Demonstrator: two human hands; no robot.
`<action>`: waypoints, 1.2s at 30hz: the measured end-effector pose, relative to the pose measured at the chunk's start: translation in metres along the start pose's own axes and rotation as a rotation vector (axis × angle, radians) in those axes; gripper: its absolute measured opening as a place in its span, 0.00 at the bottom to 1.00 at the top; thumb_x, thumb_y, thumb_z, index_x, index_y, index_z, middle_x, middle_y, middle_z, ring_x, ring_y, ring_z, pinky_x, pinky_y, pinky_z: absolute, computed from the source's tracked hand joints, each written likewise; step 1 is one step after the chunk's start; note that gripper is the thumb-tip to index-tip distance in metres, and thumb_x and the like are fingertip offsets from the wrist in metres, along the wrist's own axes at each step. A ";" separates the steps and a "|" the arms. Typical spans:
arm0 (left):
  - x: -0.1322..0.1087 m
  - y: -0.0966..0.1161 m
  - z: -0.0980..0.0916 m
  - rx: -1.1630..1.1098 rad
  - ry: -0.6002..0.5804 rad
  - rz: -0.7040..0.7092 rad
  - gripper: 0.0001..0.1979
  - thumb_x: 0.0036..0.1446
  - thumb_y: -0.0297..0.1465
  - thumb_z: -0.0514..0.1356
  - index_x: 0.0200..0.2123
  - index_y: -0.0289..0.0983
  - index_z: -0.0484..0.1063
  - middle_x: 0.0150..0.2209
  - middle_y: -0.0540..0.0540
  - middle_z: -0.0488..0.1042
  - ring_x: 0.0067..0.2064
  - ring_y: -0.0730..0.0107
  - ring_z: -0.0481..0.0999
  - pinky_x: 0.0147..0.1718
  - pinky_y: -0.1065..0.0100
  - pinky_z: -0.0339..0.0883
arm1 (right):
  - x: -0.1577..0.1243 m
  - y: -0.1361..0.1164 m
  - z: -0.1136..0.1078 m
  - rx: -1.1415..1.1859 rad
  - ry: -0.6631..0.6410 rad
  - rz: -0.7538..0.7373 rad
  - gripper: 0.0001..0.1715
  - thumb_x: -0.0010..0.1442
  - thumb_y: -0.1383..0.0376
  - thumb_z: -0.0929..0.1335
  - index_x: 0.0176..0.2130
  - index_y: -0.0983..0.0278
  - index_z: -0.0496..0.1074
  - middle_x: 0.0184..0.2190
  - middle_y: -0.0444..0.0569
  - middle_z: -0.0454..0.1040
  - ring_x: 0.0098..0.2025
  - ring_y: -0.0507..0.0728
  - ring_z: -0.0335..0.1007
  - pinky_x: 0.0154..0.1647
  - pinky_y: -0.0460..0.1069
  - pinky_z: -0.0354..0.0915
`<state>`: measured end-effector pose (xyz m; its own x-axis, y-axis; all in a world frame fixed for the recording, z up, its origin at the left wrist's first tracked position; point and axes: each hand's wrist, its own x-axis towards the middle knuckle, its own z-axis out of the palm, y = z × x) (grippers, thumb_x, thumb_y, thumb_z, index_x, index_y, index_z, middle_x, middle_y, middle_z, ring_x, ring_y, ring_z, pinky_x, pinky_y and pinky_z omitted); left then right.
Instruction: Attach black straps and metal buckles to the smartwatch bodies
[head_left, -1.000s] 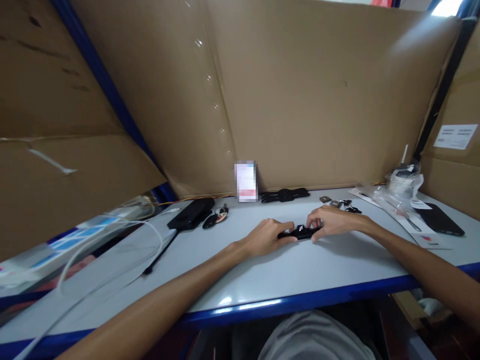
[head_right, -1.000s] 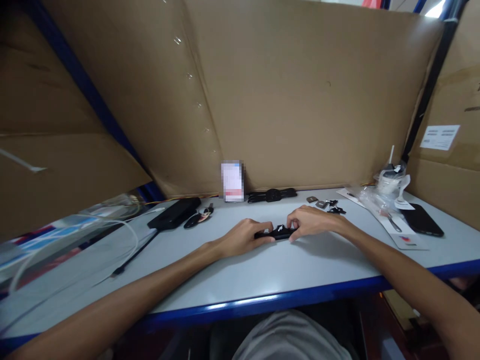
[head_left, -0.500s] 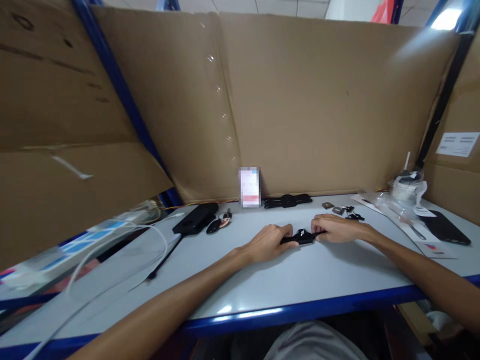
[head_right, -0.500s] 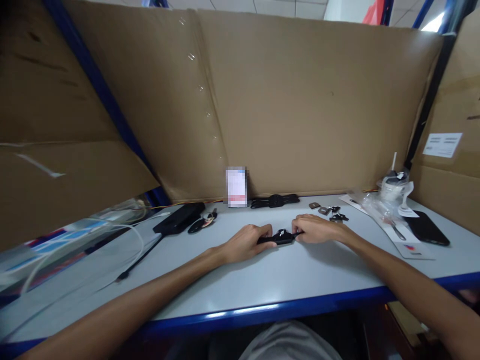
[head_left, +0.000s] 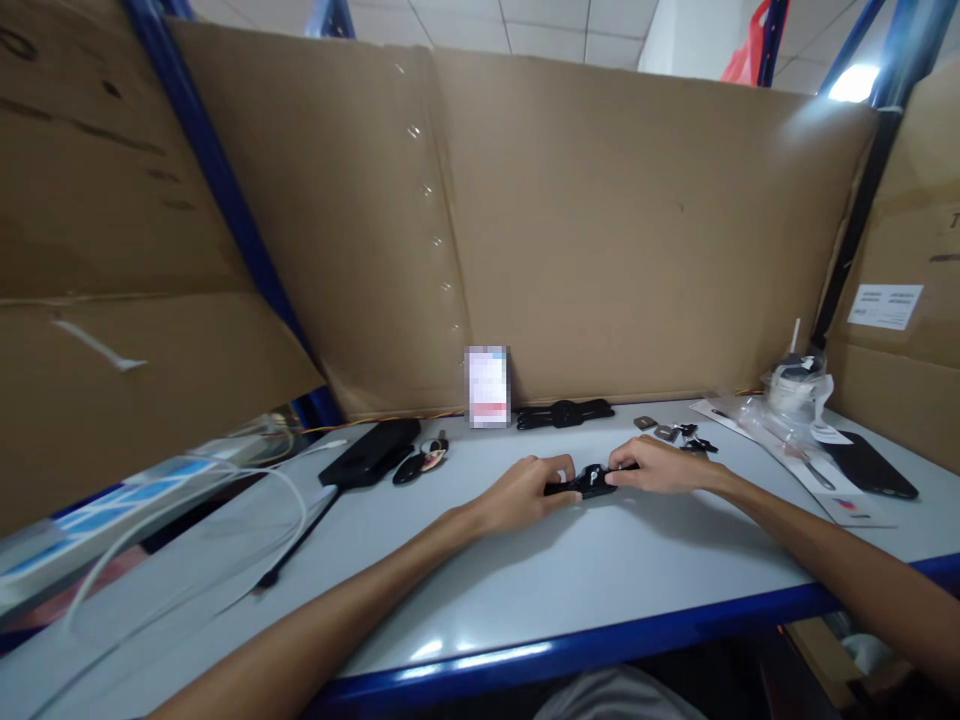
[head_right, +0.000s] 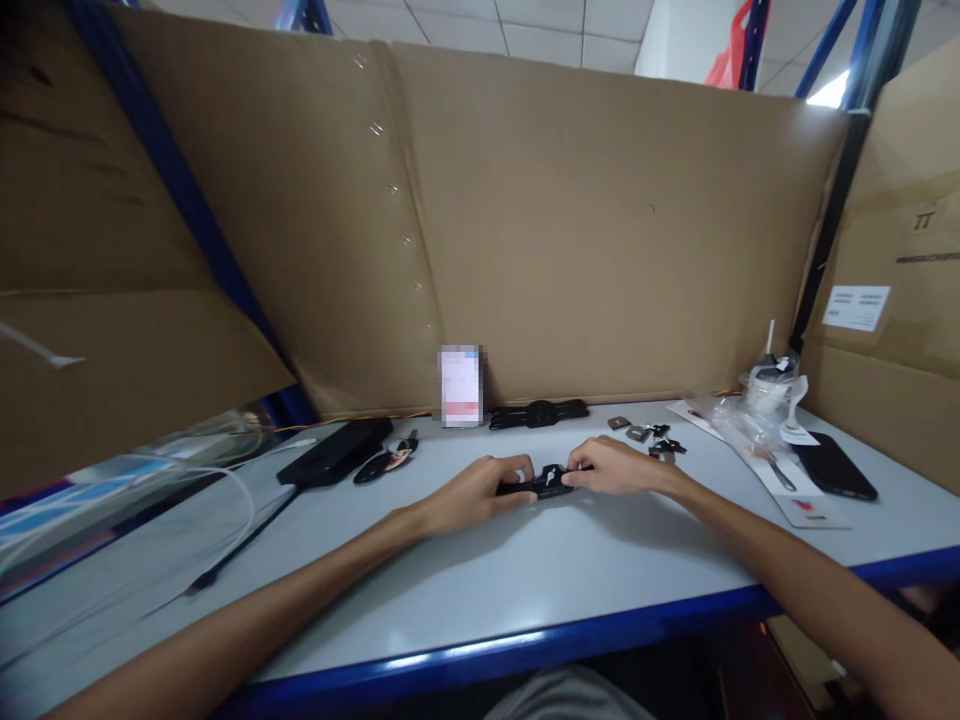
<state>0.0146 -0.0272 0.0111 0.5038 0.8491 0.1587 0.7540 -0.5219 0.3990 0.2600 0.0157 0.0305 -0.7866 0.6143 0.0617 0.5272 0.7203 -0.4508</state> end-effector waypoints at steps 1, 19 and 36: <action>0.000 0.000 -0.001 -0.050 -0.011 0.004 0.15 0.62 0.44 0.55 0.34 0.38 0.68 0.23 0.53 0.69 0.25 0.73 0.62 0.25 0.71 0.50 | 0.000 -0.002 0.001 -0.004 0.036 0.020 0.13 0.63 0.62 0.65 0.31 0.66 0.74 0.22 0.42 0.65 0.25 0.50 0.57 0.26 0.45 0.48; 0.007 -0.006 0.012 -0.222 -0.007 0.034 0.22 0.64 0.44 0.49 0.21 0.38 0.57 0.20 0.54 0.53 0.24 0.75 0.53 0.24 0.70 0.45 | -0.004 -0.016 0.019 -0.355 0.396 -0.139 0.10 0.65 0.63 0.68 0.46 0.63 0.72 0.40 0.50 0.77 0.38 0.56 0.70 0.38 0.49 0.58; 0.007 -0.004 0.012 -0.187 -0.011 -0.031 0.20 0.61 0.42 0.52 0.22 0.36 0.65 0.19 0.54 0.59 0.24 0.73 0.55 0.24 0.70 0.45 | 0.000 -0.015 0.030 -0.890 0.395 -0.386 0.14 0.71 0.61 0.62 0.37 0.66 0.72 0.36 0.52 0.72 0.38 0.56 0.67 0.30 0.48 0.57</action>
<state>0.0198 -0.0198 0.0000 0.4871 0.8630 0.1343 0.6781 -0.4706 0.5646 0.2420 -0.0045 0.0103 -0.8751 0.2386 0.4211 0.4354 0.7681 0.4696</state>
